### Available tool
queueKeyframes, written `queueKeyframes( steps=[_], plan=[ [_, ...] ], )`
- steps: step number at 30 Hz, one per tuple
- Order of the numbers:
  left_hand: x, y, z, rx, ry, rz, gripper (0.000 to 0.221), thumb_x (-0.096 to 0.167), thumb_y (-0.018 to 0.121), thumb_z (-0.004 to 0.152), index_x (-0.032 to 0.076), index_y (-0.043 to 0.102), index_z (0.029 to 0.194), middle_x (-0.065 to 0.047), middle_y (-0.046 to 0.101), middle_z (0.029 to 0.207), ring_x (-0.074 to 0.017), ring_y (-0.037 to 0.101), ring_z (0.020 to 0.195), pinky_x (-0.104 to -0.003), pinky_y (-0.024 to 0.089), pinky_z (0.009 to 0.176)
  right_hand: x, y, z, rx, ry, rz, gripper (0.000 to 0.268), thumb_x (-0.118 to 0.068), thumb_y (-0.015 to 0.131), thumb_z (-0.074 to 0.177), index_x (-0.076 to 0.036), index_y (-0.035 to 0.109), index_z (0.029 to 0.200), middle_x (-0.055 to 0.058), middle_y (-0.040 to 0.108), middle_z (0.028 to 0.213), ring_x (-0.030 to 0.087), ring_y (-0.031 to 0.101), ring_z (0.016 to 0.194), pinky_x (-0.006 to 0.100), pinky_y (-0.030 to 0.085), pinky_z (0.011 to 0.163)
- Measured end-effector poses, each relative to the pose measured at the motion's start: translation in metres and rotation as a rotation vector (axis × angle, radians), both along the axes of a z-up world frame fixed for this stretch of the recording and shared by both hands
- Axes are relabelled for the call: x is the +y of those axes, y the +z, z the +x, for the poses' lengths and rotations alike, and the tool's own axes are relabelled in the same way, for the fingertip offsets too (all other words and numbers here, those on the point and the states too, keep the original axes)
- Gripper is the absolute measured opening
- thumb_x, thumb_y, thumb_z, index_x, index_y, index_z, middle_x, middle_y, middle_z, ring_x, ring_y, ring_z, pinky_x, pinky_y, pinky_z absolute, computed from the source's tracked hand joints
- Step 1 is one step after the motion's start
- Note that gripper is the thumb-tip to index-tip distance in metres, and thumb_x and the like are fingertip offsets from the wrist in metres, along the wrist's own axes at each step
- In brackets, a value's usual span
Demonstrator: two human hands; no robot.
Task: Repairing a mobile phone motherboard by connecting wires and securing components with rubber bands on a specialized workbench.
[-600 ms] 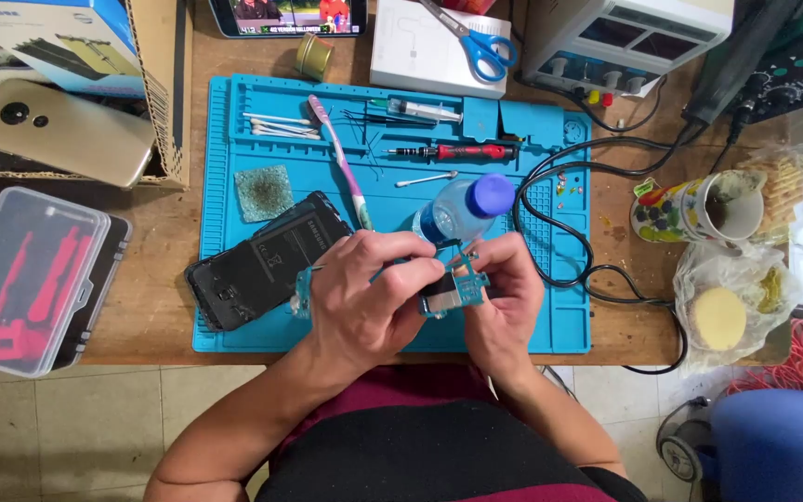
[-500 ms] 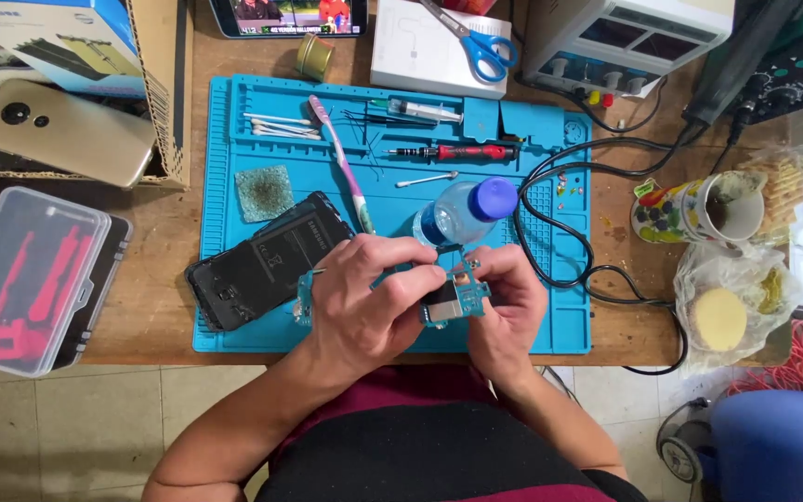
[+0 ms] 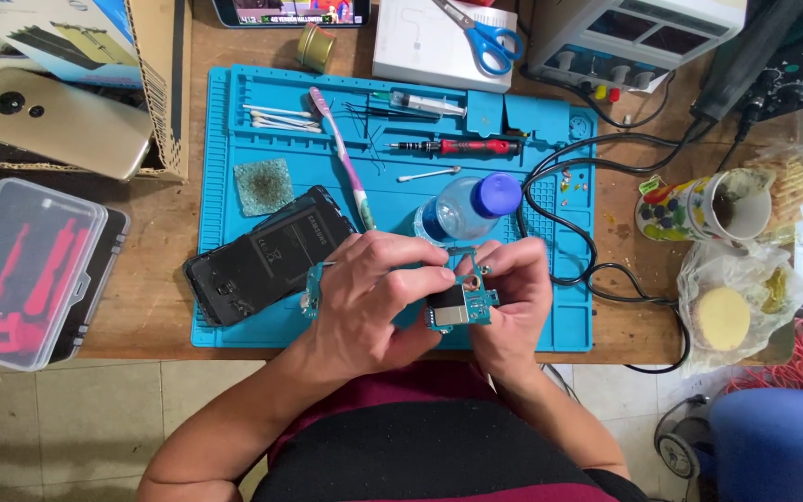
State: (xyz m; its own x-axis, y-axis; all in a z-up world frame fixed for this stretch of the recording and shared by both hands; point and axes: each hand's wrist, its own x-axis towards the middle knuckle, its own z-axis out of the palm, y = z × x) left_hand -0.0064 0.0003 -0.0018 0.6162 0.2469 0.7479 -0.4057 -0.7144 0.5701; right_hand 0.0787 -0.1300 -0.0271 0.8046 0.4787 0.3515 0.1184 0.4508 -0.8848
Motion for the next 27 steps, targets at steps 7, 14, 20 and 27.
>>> queueKeyframes(
  steps=[7, 14, 20, 27],
  plan=[
    [0.005, 0.003, -0.007, -0.013, -0.105, -0.068, 0.044, 0.046, 0.037, 0.097, 0.013, 0.065, 0.106, -0.008, 0.065, 0.104, -0.0307, 0.067, 0.087, -0.040, 0.052, 0.070, -0.008, 0.001, 0.011, -0.197, -0.034, -0.059, 0.030, -0.015, 0.081, 0.076, 0.002, 0.056, 0.081, 0.015, 0.058, 0.065, 0.021, 0.051, 0.057, 0.032, 0.044, 0.056],
    [0.012, 0.049, -0.026, 0.345, -0.268, -0.097, 0.037, 0.038, 0.037, 0.101, 0.011, 0.059, 0.114, -0.011, 0.058, 0.125, -0.0388, 0.049, 0.128, -0.051, 0.043, 0.108, -0.018, 0.027, 0.025, -0.523, 0.116, -0.204, 0.008, -0.006, 0.064, 0.089, -0.006, 0.056, 0.088, 0.008, 0.062, 0.075, 0.020, 0.061, 0.066, 0.031, 0.045, 0.064],
    [0.019, 0.076, -0.046, 0.571, -0.524, -0.283, 0.047, 0.047, 0.044, 0.096, 0.017, 0.048, 0.132, -0.014, 0.040, 0.151, -0.0417, 0.022, 0.152, -0.059, 0.023, 0.123, -0.021, 0.029, 0.029, -0.573, 0.133, -0.204, 0.008, -0.005, 0.063, 0.089, -0.006, 0.055, 0.085, 0.006, 0.062, 0.074, 0.021, 0.059, 0.062, 0.032, 0.046, 0.062],
    [0.054, 0.128, -0.073, 0.604, -0.828, -0.170, 0.037, 0.030, 0.031, 0.106, 0.015, 0.064, 0.112, 0.002, 0.069, 0.125, -0.0210, 0.073, 0.120, -0.044, 0.049, 0.099, -0.023, 0.027, 0.035, -0.566, 0.149, -0.196, 0.007, -0.010, 0.062, 0.092, -0.006, 0.057, 0.088, 0.006, 0.061, 0.072, 0.020, 0.060, 0.064, 0.031, 0.047, 0.063]
  ],
)
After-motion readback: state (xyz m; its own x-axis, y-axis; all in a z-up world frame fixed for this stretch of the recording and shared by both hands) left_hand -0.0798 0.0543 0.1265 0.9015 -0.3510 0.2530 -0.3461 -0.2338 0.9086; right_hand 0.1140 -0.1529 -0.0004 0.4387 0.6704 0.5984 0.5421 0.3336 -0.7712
